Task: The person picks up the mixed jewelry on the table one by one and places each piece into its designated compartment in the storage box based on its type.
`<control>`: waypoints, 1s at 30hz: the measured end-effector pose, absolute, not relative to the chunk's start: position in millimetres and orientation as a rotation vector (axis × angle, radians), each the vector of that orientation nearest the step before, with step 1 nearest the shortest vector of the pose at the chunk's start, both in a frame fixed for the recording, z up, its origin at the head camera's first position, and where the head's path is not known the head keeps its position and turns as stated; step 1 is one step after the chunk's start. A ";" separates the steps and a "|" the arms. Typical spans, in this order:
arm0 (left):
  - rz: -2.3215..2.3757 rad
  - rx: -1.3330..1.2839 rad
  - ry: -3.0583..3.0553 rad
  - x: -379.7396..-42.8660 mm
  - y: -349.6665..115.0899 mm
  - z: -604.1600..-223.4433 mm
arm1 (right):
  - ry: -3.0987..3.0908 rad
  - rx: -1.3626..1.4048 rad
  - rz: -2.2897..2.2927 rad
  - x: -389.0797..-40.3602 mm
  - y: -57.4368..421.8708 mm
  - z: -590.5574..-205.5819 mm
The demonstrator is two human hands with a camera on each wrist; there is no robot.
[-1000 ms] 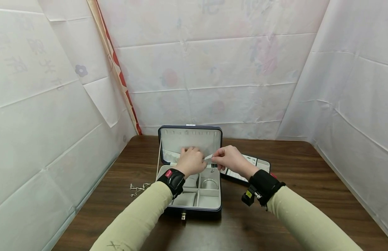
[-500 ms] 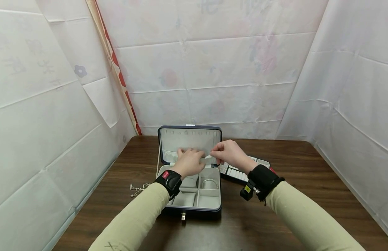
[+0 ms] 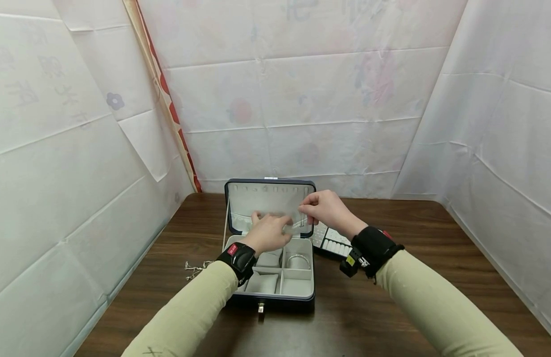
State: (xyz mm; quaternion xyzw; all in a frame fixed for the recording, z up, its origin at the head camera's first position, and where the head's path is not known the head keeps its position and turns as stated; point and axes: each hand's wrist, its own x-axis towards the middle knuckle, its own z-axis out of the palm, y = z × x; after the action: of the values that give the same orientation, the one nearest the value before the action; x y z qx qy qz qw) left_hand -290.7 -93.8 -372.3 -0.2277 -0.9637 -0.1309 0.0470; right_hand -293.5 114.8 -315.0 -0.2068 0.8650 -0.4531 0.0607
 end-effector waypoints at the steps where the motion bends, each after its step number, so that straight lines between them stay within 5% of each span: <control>1: -0.407 -0.698 -2.945 -290.4 -94.0 -371.8 | 2.618 -0.622 -1.374 -294.0 114.4 -314.4; 30: -0.404 -0.797 -3.126 -286.1 -92.4 -356.8 | 2.756 -0.568 -1.335 -318.2 112.3 -325.9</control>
State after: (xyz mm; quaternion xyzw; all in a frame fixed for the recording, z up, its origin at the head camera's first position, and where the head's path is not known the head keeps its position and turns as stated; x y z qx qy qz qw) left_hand -286.1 -92.4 -356.8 -0.2448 -0.9600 -0.1240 -0.0550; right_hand -318.2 112.3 -325.9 -0.1824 0.8849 -0.4285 0.0134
